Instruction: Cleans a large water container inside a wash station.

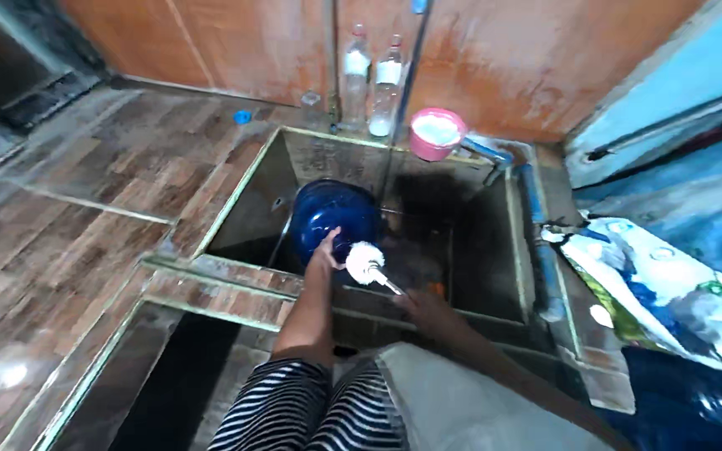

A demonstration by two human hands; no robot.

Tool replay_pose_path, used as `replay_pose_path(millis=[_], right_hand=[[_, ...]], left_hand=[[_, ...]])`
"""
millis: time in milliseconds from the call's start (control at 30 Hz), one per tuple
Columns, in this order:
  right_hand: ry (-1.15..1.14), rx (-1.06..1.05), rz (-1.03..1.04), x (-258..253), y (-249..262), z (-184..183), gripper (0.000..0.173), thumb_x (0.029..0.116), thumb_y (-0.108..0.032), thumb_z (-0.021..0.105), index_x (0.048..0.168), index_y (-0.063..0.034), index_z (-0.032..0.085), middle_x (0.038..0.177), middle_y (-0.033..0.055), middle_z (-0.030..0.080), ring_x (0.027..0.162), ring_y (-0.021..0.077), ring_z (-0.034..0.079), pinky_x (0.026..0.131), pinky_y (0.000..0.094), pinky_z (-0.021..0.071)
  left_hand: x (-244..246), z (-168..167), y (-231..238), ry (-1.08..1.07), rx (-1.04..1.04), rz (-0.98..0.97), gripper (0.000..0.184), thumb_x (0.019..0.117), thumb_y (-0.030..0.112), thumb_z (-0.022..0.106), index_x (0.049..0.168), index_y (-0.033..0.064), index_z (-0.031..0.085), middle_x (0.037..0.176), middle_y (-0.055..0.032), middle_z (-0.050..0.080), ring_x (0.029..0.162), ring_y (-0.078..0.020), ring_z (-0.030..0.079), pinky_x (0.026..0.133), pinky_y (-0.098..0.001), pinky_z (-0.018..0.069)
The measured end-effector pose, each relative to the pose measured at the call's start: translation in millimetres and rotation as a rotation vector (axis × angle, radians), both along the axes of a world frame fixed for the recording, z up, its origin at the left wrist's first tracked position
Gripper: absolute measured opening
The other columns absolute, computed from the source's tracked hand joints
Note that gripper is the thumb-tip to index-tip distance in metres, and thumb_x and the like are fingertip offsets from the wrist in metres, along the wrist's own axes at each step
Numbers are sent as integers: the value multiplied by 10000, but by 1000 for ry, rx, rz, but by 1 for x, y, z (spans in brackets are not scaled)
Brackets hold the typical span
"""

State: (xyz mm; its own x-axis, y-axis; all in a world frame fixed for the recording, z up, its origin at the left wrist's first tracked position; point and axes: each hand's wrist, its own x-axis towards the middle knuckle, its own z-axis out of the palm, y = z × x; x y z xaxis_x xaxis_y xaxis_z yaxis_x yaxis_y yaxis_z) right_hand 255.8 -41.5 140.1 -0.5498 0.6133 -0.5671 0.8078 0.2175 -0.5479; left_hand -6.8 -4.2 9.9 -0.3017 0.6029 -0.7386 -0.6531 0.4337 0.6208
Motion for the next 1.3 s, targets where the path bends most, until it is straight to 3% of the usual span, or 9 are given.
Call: replay_pose_path(millis=[167, 367, 500, 667, 833, 967, 1100, 1200, 1300], right_hand=[[79, -59, -417, 56, 21, -40, 484, 1141, -337, 308, 1359, 34, 531, 1083, 238, 638, 958, 338, 635, 886, 506, 506], [237, 171, -520, 72, 31, -53, 399, 1113, -200, 414, 1399, 59, 515, 961, 246, 671, 814, 347, 684, 792, 503, 566], [314, 563, -546, 61, 93, -37, 438, 1084, -181, 470, 1434, 76, 526, 1146, 302, 692, 1023, 426, 696, 939, 551, 536], [-17, 534, -612, 63, 223, -15, 532, 1104, -151, 399, 1593, 17, 270, 1388, 370, 532, 1219, 527, 590, 1017, 634, 468], [-322, 527, -654, 81, 325, -34, 510, 1059, -166, 519, 1498, 61, 392, 1385, 375, 535, 1222, 559, 578, 977, 702, 467], [-534, 500, -580, 79, 351, -50, 437, 1059, -161, 509, 1401, 111, 489, 1338, 366, 579, 1243, 548, 573, 969, 709, 457], [-548, 480, -571, 80, 359, -58, 381, 1045, -130, 537, 1352, 93, 558, 1340, 378, 571, 1234, 576, 561, 944, 737, 452], [-327, 532, -451, 77, 338, -40, 510, 1036, -264, 620, 1396, 85, 528, 1427, 411, 462, 1208, 613, 545, 922, 754, 456], [-22, 349, -108, 77, 267, -40, 399, 1040, -302, 612, 1291, 6, 646, 1294, 276, 628, 1163, 438, 641, 989, 621, 509]], left_hand=[[-41, 31, -13, 304, -219, -415, 455, 1041, 376, 510, 1393, 88, 490, 1181, -175, 599, 945, -269, 623, 792, -428, 546], [-98, 99, -14, 776, -418, -808, 519, 1046, 290, 584, 1416, -65, 504, 1441, -305, 493, 1334, -432, 485, 1070, -634, 396], [-104, 118, 26, 1114, -427, -888, 515, 973, 285, 715, 1340, -50, 582, 1332, -323, 576, 1261, -467, 546, 1045, -652, 412], [-60, 118, 81, 1336, -139, -763, 465, 954, 246, 731, 1331, 3, 610, 1344, -301, 581, 1226, -484, 580, 1024, -666, 439], [-10, 109, 139, 1323, 58, -636, 470, 999, 399, 659, 1244, -2, 663, 1315, -267, 612, 1204, -443, 604, 1017, -643, 459], [23, 94, 179, 1128, 206, -521, 319, 1036, 297, 618, 1076, -9, 697, 1041, -211, 690, 975, -359, 661, 888, -581, 503], [51, 84, 192, 893, 232, -446, 282, 1030, 311, 629, 955, 40, 658, 816, -99, 588, 692, -184, 518, 651, -391, 454], [51, 88, 190, 722, 183, -455, 378, 1040, 404, 586, 1197, 71, 670, 1096, -149, 646, 904, -234, 575, 774, -453, 488], [34, 73, 194, 598, 192, -330, 434, 1025, 439, 580, 1297, 103, 623, 1168, -114, 672, 1006, -217, 638, 854, -468, 544]])
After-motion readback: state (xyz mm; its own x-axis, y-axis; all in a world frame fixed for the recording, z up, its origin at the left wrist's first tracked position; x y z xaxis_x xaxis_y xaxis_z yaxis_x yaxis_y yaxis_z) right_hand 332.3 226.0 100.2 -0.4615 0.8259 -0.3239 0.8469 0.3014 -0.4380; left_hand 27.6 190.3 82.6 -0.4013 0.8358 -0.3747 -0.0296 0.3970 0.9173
